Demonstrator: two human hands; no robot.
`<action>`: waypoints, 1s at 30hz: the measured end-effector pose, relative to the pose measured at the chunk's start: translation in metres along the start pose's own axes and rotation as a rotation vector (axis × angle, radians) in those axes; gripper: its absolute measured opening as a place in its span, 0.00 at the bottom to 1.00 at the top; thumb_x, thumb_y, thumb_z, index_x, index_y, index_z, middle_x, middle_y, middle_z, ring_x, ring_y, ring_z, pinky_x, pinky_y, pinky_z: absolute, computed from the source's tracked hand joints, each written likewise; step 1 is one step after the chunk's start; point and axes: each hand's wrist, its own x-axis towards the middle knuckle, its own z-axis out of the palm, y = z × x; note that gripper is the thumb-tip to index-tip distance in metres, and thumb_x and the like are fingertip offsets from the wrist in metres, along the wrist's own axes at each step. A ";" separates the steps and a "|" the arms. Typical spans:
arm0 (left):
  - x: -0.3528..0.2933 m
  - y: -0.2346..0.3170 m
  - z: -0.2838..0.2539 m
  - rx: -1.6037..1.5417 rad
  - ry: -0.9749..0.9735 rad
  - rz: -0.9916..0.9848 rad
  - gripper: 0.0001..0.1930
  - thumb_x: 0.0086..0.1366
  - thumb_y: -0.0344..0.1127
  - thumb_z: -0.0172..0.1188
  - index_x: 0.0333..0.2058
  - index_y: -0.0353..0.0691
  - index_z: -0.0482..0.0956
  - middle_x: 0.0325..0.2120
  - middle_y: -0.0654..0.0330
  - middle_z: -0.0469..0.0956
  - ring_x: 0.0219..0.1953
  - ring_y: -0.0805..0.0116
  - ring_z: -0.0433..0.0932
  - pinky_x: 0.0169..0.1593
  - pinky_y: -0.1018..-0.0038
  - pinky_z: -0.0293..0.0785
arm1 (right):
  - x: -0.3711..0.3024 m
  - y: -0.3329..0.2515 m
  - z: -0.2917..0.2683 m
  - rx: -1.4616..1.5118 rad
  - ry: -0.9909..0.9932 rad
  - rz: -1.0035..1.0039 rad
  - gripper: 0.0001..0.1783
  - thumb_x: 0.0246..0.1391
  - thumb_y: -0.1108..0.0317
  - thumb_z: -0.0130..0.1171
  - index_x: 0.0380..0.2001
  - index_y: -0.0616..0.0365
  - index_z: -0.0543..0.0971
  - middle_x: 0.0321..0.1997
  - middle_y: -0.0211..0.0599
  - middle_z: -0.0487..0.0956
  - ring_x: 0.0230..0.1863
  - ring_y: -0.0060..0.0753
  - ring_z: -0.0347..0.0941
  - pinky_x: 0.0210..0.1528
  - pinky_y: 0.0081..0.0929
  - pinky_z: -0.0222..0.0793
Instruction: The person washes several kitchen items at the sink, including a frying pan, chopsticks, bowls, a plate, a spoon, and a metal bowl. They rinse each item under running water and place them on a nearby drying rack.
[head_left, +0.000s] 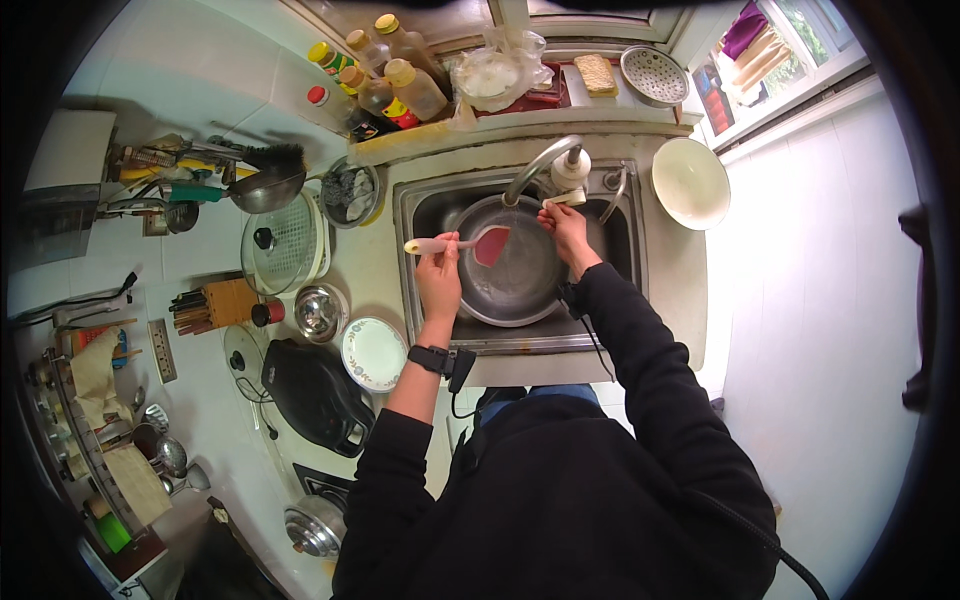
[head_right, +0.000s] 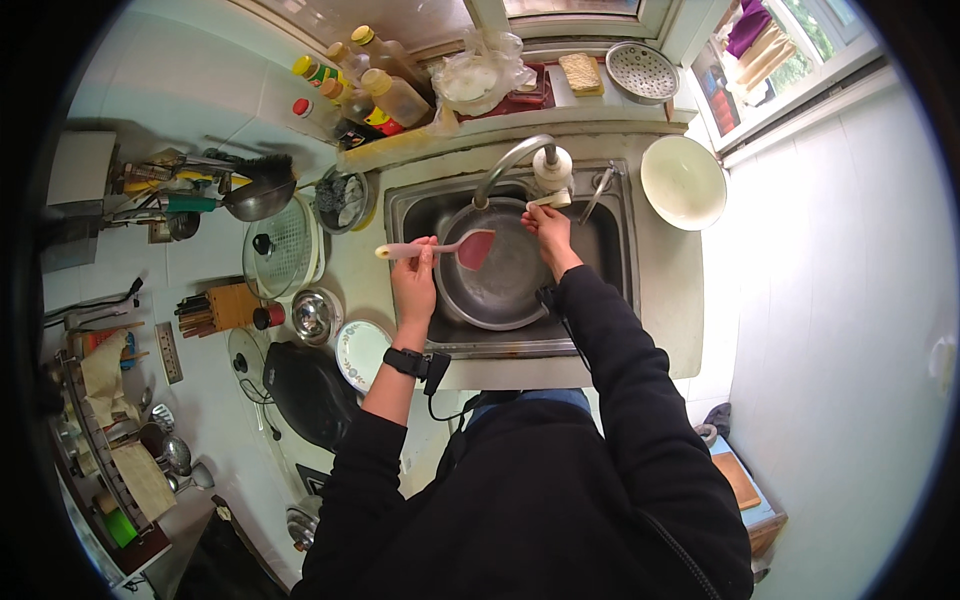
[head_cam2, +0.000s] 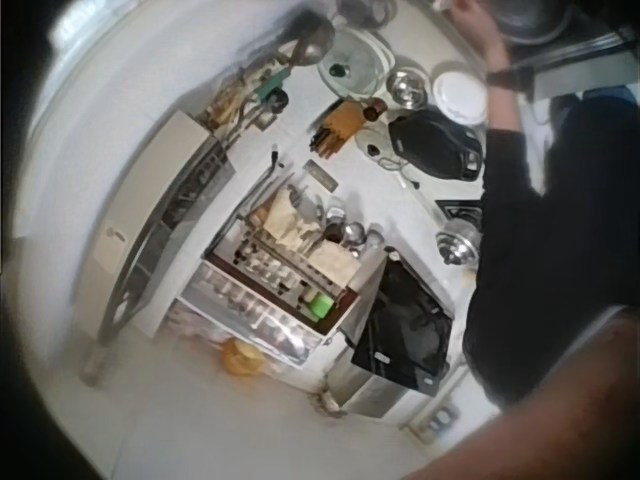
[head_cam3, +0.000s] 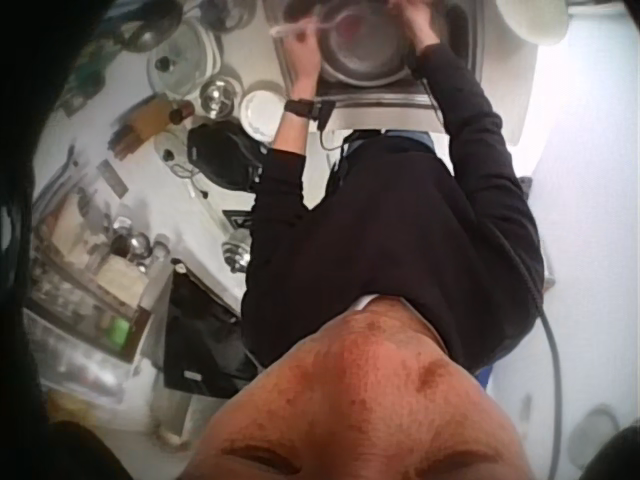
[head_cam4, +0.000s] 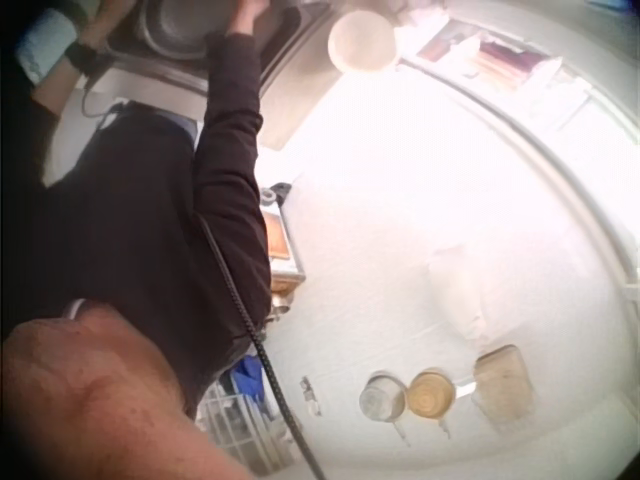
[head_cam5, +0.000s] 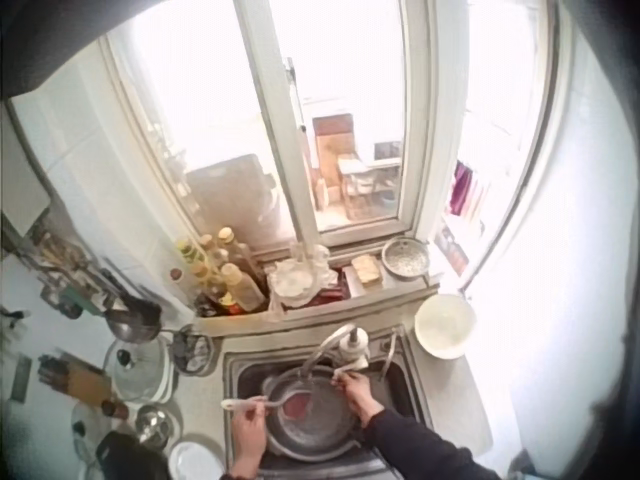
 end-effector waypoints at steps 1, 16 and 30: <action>-0.002 -0.002 -0.002 0.018 0.005 0.008 0.14 0.72 0.34 0.52 0.49 0.29 0.73 0.46 0.54 0.79 0.48 0.69 0.78 0.50 0.75 0.76 | -0.002 -0.002 0.001 0.021 0.003 -0.004 0.13 0.60 0.64 0.61 0.39 0.64 0.80 0.32 0.33 0.81 0.31 0.23 0.77 0.33 0.18 0.71; -0.015 -0.005 -0.006 0.154 0.021 0.030 0.09 0.69 0.33 0.56 0.42 0.33 0.79 0.40 0.57 0.82 0.42 0.69 0.81 0.47 0.74 0.76 | -0.016 -0.005 0.007 -0.302 0.095 -0.161 0.13 0.59 0.64 0.61 0.39 0.65 0.80 0.32 0.33 0.81 0.29 0.20 0.77 0.33 0.16 0.70; -0.059 0.004 -0.004 0.244 -0.005 0.328 0.10 0.66 0.36 0.57 0.41 0.36 0.80 0.32 0.50 0.82 0.36 0.53 0.81 0.40 0.65 0.77 | -0.143 0.014 0.081 -0.960 -0.583 -0.757 0.14 0.50 0.74 0.57 0.42 0.57 0.78 0.43 0.44 0.79 0.46 0.51 0.74 0.47 0.37 0.71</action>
